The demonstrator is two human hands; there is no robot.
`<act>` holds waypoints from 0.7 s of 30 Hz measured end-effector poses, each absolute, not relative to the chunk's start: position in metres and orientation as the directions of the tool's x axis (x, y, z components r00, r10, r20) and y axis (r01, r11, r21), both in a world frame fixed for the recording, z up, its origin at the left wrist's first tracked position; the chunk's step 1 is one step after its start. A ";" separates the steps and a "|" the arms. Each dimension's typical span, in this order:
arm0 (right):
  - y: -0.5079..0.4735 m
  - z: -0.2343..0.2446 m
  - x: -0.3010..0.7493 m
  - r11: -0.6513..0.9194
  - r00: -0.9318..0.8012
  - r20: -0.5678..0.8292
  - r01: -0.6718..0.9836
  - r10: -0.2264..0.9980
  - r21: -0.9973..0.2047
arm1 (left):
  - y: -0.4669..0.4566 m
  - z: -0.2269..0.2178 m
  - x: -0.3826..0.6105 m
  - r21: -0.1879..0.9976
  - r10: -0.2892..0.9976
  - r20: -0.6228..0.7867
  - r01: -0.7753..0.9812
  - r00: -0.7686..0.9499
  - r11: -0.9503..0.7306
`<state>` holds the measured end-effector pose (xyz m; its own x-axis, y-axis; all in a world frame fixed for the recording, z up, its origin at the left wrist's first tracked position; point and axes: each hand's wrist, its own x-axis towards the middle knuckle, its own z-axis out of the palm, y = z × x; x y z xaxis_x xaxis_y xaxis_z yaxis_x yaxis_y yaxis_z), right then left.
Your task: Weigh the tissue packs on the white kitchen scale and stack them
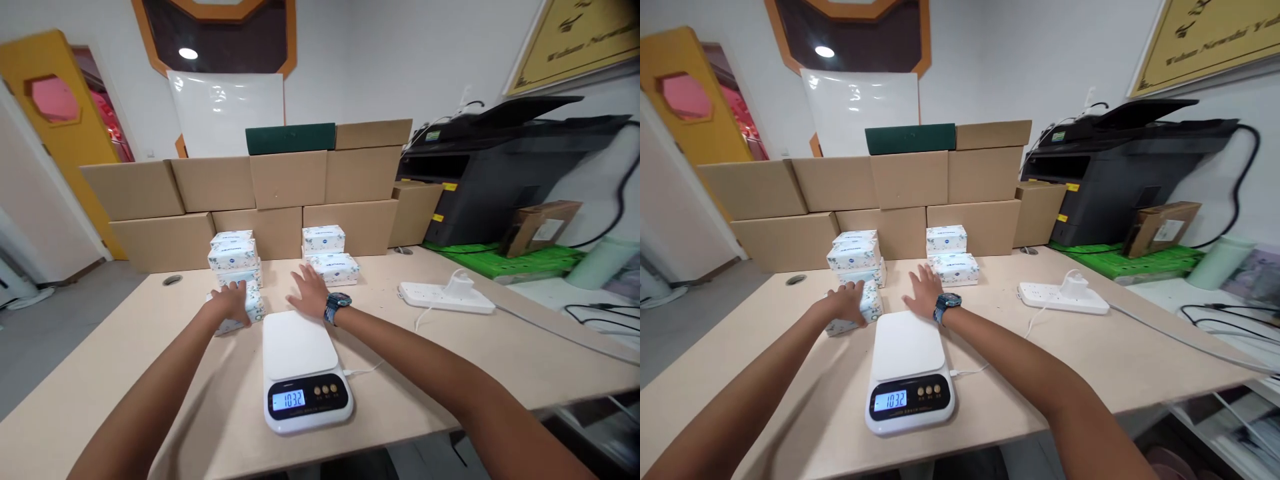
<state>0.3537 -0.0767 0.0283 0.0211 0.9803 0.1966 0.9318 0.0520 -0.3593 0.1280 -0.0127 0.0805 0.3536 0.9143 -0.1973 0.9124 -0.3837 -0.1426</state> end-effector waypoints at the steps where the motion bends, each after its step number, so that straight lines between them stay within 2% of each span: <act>1: -0.078 0.029 0.339 0.109 -0.040 0.184 0.918 0.982 -0.381 | -0.015 0.080 0.124 -0.140 0.907 -0.187 0.904 0.376 -0.404; 5: -0.081 0.030 0.290 0.310 -0.275 0.143 0.834 0.951 -0.457 | -0.031 0.082 0.105 -0.123 0.877 -0.151 0.872 0.456 -0.474; 9: -0.080 0.032 0.269 0.420 -0.385 0.180 0.749 0.905 -0.513 | -0.057 0.093 0.085 -0.121 0.840 -0.122 0.832 0.528 -0.541; 11: -0.079 0.034 0.266 0.482 -0.416 0.253 0.671 0.874 -0.564 | -0.072 0.104 0.077 -0.130 0.827 -0.079 0.817 0.556 -0.562; 14: -0.081 0.036 0.267 0.621 -0.435 0.445 0.492 0.782 -0.610 | -0.096 0.126 0.073 -0.155 0.797 0.025 0.790 0.603 -0.593; 17: -0.092 0.039 0.275 0.725 -0.397 0.606 0.399 0.689 -0.562 | -0.116 0.146 0.081 -0.228 0.752 0.100 0.751 0.651 -0.620; 21: -0.122 0.044 0.304 0.768 -0.332 0.703 0.404 0.629 -0.497 | -0.137 0.155 0.105 -0.265 0.683 0.131 0.689 0.718 -0.674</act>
